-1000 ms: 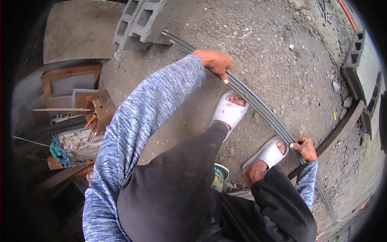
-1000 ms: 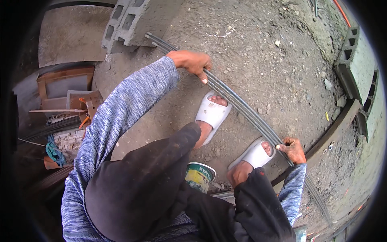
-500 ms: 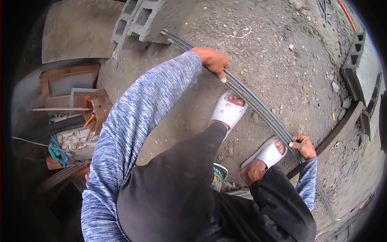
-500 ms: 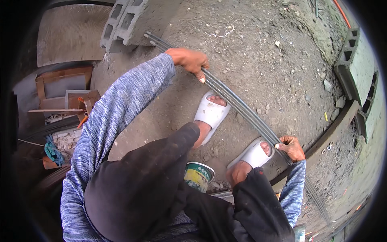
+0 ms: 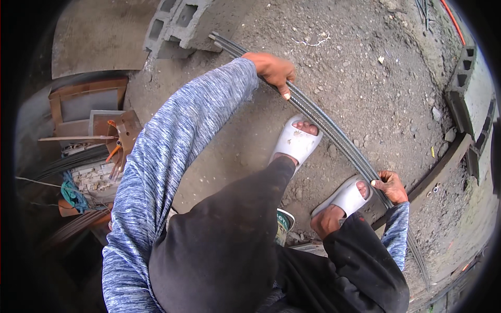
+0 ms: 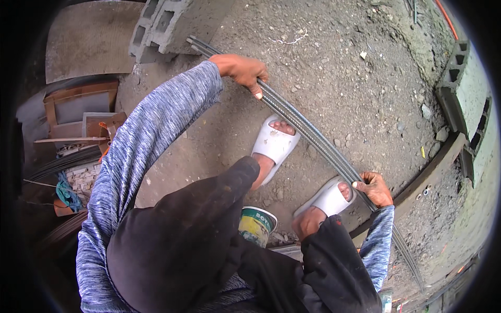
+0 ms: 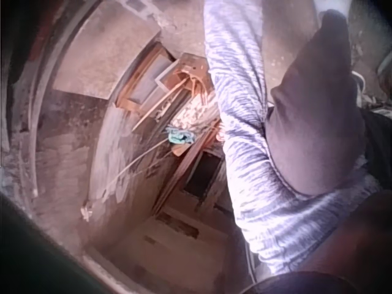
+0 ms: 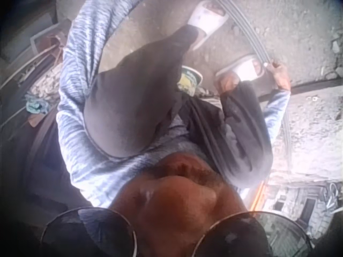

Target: The person cuts metal rods with an angle grinder and bends them by hand.

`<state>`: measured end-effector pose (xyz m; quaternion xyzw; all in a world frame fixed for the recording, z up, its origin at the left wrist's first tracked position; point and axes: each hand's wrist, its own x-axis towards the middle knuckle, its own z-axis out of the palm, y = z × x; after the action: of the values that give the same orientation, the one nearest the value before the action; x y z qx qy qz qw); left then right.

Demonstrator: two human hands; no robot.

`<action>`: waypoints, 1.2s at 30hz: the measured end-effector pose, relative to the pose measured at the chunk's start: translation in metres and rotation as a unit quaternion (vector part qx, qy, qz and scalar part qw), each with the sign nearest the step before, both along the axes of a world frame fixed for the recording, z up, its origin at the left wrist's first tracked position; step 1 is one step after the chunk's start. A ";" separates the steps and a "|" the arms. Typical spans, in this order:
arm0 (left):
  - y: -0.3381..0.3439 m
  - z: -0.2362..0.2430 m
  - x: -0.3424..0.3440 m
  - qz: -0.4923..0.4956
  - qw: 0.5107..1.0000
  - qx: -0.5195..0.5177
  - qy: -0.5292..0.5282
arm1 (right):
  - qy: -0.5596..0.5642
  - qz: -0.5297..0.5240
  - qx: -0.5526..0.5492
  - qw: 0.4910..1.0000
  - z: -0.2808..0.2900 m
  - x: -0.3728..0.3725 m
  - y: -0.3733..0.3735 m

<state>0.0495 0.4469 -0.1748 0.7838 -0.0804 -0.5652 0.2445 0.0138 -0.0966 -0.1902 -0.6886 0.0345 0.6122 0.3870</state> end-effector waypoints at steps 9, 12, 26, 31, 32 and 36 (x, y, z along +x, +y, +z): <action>0.000 0.004 0.002 -0.011 1.000 0.014 0.009 | -0.053 0.038 -0.011 0.998 0.002 -0.003 0.005; 0.002 0.000 0.000 -0.007 1.000 0.017 0.014 | -0.051 0.048 -0.004 0.998 -0.001 -0.002 0.002; 0.027 0.010 -0.001 0.019 0.999 0.042 0.013 | -0.074 0.067 -0.010 0.995 0.012 0.004 0.049; 0.025 0.012 0.000 0.026 0.999 0.034 -0.009 | -0.074 0.054 0.003 0.996 0.007 0.001 0.042; 0.021 0.014 0.003 0.022 0.998 0.060 0.008 | -0.073 0.055 0.000 0.996 0.006 -0.001 0.039; -0.018 0.018 0.007 -0.043 0.995 0.090 0.017 | -0.053 0.032 0.003 0.998 0.010 -0.001 0.046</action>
<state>0.0564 0.4285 -0.1570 0.7887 -0.0587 -0.5935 0.1492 0.0126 -0.0509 -0.1801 -0.7196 -0.0101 0.5872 0.3705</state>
